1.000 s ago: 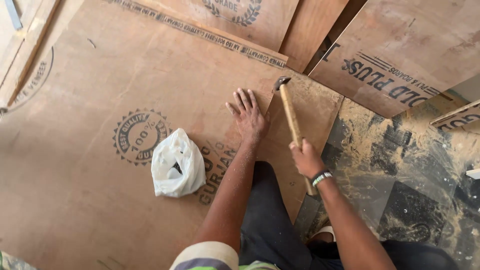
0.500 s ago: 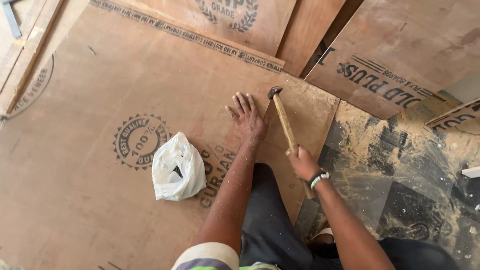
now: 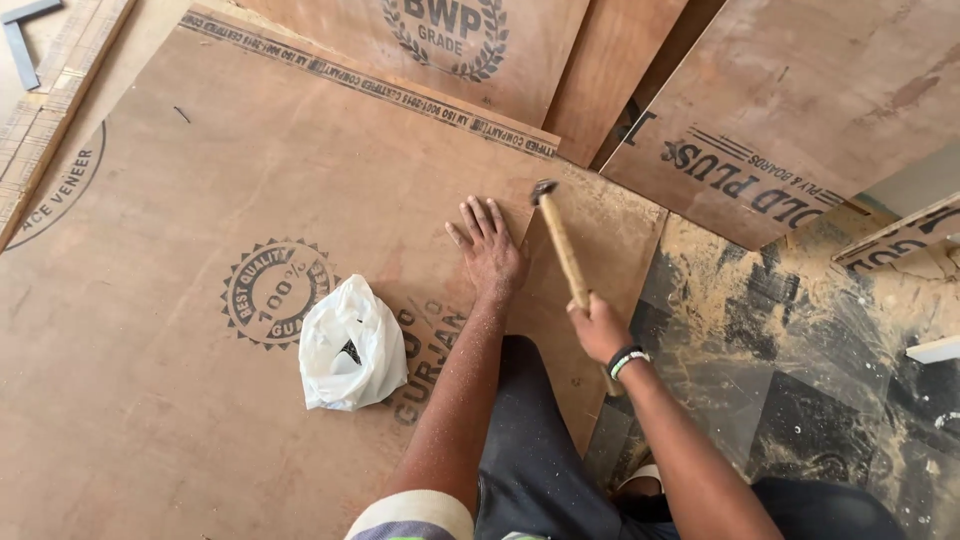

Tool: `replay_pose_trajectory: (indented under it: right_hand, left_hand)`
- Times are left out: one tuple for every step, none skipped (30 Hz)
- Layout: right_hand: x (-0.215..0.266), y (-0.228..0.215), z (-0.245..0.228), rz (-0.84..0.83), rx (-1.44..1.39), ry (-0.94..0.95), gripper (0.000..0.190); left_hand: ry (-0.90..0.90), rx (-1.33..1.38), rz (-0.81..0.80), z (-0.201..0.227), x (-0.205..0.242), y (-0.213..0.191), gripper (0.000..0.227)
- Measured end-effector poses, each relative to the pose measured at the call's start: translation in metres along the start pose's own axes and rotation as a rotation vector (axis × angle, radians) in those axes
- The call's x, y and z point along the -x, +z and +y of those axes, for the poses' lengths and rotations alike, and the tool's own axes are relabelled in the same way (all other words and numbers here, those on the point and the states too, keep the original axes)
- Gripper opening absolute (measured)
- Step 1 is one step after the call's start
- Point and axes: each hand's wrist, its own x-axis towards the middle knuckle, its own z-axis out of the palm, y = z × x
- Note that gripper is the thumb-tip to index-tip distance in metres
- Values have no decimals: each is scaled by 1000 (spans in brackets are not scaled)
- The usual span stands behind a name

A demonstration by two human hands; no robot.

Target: Hammering nails into plywood boards to assemble a furniture structure.

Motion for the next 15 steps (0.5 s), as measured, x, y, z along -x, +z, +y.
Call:
replay_pose_trajectory:
  right_hand:
    - [-6,-3,-9,-184,86,358,30]
    - [-11,-7,-18,-369,170,716,28]
    - [-16,-21,-33,-380,174,720,28]
    - [-22,-34,-48,-252,65,559,24]
    - [-30,-44,-64,-109,-51,395,21]
    - [-33,-50,-68,-106,-56,397,21]
    - [-36,-57,-73,-27,-217,256,18]
    - [-39,-63,-77,54,-377,113,16]
    - [-33,-51,-61,55,-380,115,16]
    - [-28,-39,-45,141,-447,11,16]
    - [-22,-27,-29,231,-509,-93,16]
    - [-10,-12,-9,236,-510,-91,16]
    - [3,4,11,178,-216,-116,17]
    - [16,19,30,116,77,-137,19]
    - [11,17,16,119,78,-132,19]
  left_hand:
    - [1,-11,9,0,-3,2,96]
    - [3,-21,17,-1,-7,4,97]
    - [-5,-19,9,0,-5,1,97]
    - [-12,-8,-4,1,-2,-1,96]
    - [-7,-6,-9,0,-6,-6,95]
    - [-4,-12,-9,0,-7,-7,95]
    - [-5,-11,-18,0,-6,-6,97]
    - [-6,-11,-26,1,-5,-6,98]
    - [-5,-15,-28,1,-6,-3,98]
    - [-9,-28,-19,1,-7,-1,98]
    - [-9,-41,-10,1,-8,1,98]
    - [-5,-45,-11,1,-8,1,98]
    - [-4,-42,0,0,-8,1,97]
    - [-2,-40,10,0,-7,1,97]
    - [2,-43,7,-2,-8,10,97]
